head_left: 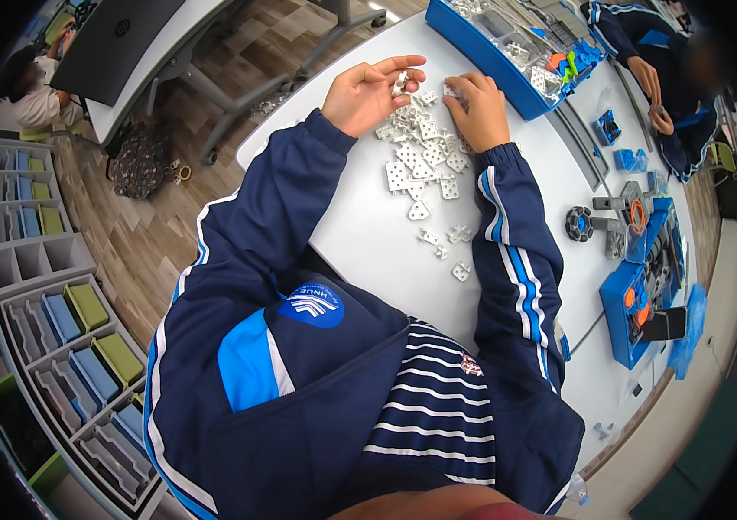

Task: The person sorts small white plastic components on a white table, picking them up one by one and placing them into a blue compartmentalized tray. The person occasionally adjusts the pile and continues transferring pieces into the tray until the table is mostly cleared.

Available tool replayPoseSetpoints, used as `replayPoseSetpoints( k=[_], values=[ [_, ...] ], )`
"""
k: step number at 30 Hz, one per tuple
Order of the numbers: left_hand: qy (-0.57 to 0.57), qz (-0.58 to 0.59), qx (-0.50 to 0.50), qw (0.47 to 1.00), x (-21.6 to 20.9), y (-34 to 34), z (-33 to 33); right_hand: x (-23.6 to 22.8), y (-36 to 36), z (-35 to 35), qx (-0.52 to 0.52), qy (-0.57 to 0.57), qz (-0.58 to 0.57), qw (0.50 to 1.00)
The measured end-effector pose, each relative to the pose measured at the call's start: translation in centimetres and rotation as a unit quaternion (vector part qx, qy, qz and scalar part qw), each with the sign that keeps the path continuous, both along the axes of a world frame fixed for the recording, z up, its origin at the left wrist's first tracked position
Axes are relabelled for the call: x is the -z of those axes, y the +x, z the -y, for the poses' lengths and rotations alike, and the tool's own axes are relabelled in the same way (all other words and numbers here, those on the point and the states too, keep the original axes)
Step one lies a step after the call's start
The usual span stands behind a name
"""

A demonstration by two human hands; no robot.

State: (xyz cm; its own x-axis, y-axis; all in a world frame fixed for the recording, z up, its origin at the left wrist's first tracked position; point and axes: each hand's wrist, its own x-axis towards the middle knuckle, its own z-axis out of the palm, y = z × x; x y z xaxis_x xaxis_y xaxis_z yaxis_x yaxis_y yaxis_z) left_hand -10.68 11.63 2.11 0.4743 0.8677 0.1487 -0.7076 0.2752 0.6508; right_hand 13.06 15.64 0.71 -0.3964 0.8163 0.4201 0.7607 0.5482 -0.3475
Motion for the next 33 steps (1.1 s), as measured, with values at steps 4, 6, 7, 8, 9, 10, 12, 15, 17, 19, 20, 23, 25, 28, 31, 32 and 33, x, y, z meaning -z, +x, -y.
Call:
replayPoseSetpoints(
  k=[4,6,7,8,9,10,12,15,17,19,20,23,25,28,31,32,33],
  values=[
    [0.011,-0.067,-0.032,0.997,-0.4,0.2,0.2,-1.1,1.2,-0.4,-0.007,0.023,-0.042,0.999],
    [0.017,-0.099,-0.034,0.994,-0.8,0.2,0.2,-2.6,2.4,-1.9,-0.004,0.136,-0.123,0.983],
    [0.018,-0.107,-0.037,0.993,-1.0,0.3,0.2,-3.4,3.2,-2.8,0.024,0.175,-0.119,0.977],
    [0.018,-0.117,-0.043,0.992,-1.2,0.4,0.2,-4.1,4.2,-3.8,0.046,0.215,-0.115,0.969],
    [0.021,-0.1,-0.042,0.994,-1.3,0.5,0.2,-4.7,5.1,-4.8,0.082,0.219,-0.086,0.968],
    [0.017,-0.11,-0.048,0.993,-1.4,0.7,0.2,-5.0,5.8,-6.0,0.087,0.231,-0.074,0.966],
    [0.006,-0.137,-0.062,0.989,-1.5,0.9,0.4,-4.9,7.0,-7.4,0.15,0.197,-0.031,0.968],
    [0.05,-0.245,-0.116,0.961,-1.5,1.3,0.7,-4.4,9.5,-7.9,0.156,0.101,-0.12,0.975],
    [0.091,-0.298,-0.138,0.94,-1.7,1.6,0.2,-3.3,10.5,-7.1,0.159,0.118,-0.087,0.976],
    [0.133,-0.354,-0.163,0.911,-2.2,2.3,-1.3,-2.4,11.0,-6.2,0.155,0.118,-0.082,0.977],
    [0.213,-0.38,-0.182,0.882,-2.6,2.8,-2.7,-2.0,11.0,-6.0,0.143,0.139,-0.105,0.974],
    [0.386,-0.479,-0.245,0.749,-4.0,5.0,-9.2,-1.1,10.4,-5.7,0.123,0.19,-0.145,0.963],
    [0.437,-0.517,-0.293,0.675,-4.4,6.9,-14.3,-0.8,10.0,-5.7,0.135,0.197,-0.158,0.958],
    [0.5,-0.553,-0.344,0.571,-3.7,9.7,-20.1,-0.7,9.7,-5.6,0.142,0.199,-0.185,0.952],
    [0.522,-0.577,-0.351,0.522,-2.7,11.1,-22.1,-0.6,9.5,-5.3,0.159,0.205,-0.207,0.943],
    [0.52,-0.584,-0.346,0.519,-2.6,11.4,-22.1,-0.5,9.4,-5.2,0.169,0.204,-0.212,0.941],
    [0.537,-0.583,-0.312,0.524,-2.9,11.6,-22.0,-0.5,9.3,-5.1,0.17,0.205,-0.224,0.937]
  ],
)
